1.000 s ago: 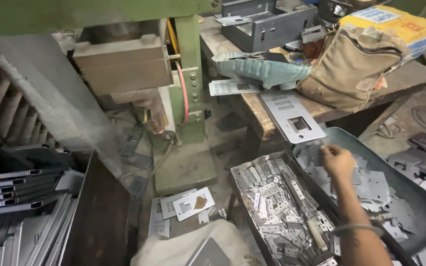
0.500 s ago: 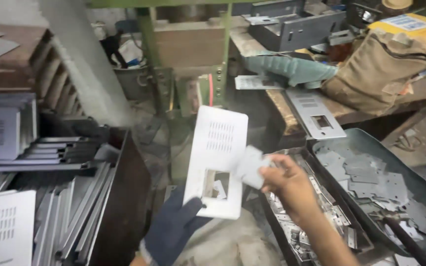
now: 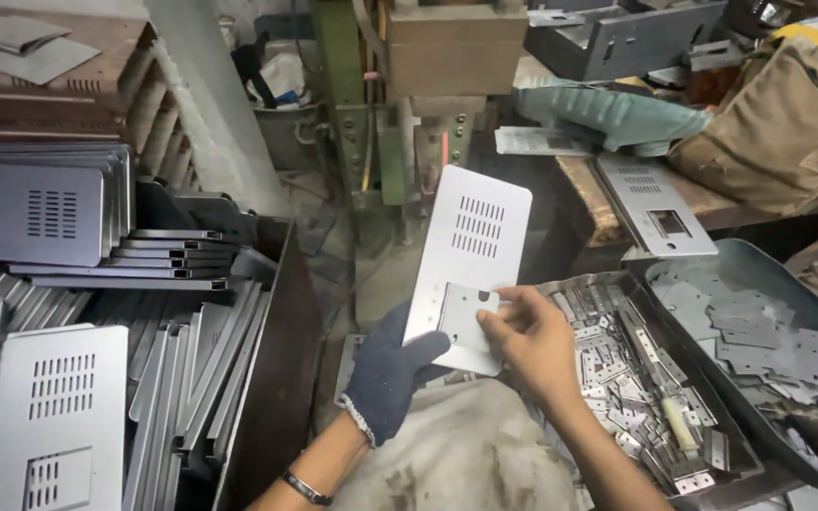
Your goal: The worker aligns a small metal bracket onto a larger metal panel and uses a spot welder to join them.
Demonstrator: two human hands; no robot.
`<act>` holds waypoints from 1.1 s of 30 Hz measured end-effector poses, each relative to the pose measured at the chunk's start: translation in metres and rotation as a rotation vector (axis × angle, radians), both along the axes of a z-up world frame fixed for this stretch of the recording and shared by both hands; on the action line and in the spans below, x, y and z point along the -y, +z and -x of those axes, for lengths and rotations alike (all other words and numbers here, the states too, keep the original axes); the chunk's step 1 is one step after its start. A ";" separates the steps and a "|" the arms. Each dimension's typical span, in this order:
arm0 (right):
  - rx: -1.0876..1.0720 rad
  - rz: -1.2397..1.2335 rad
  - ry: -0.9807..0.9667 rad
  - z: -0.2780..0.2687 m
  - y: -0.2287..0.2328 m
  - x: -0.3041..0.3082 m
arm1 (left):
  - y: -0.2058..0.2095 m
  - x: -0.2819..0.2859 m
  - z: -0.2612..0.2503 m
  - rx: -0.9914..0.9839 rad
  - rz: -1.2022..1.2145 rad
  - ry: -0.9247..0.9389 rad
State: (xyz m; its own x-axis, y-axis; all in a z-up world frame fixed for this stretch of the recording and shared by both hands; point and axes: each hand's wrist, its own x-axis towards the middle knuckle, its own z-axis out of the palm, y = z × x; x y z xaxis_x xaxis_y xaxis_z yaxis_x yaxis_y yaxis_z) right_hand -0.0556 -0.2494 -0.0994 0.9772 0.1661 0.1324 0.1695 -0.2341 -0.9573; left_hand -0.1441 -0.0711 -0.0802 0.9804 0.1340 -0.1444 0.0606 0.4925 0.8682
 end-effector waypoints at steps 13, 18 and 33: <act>-0.355 -0.453 0.016 -0.013 0.010 -0.002 | 0.000 -0.024 0.007 0.012 -0.037 -0.024; -0.330 -0.474 0.043 -0.014 0.006 -0.004 | -0.002 -0.026 0.008 0.020 -0.274 0.032; -0.369 -0.476 0.018 -0.007 0.011 -0.008 | -0.008 -0.025 0.008 0.032 -0.255 0.089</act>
State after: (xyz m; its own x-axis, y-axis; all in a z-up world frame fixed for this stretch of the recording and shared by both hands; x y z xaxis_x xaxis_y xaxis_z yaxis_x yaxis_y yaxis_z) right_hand -0.0483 -0.2418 -0.0887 0.9702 0.1890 -0.1515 -0.1943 0.2343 -0.9525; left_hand -0.1520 -0.0461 -0.0881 0.9666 0.2481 -0.0637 -0.0030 0.2597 0.9657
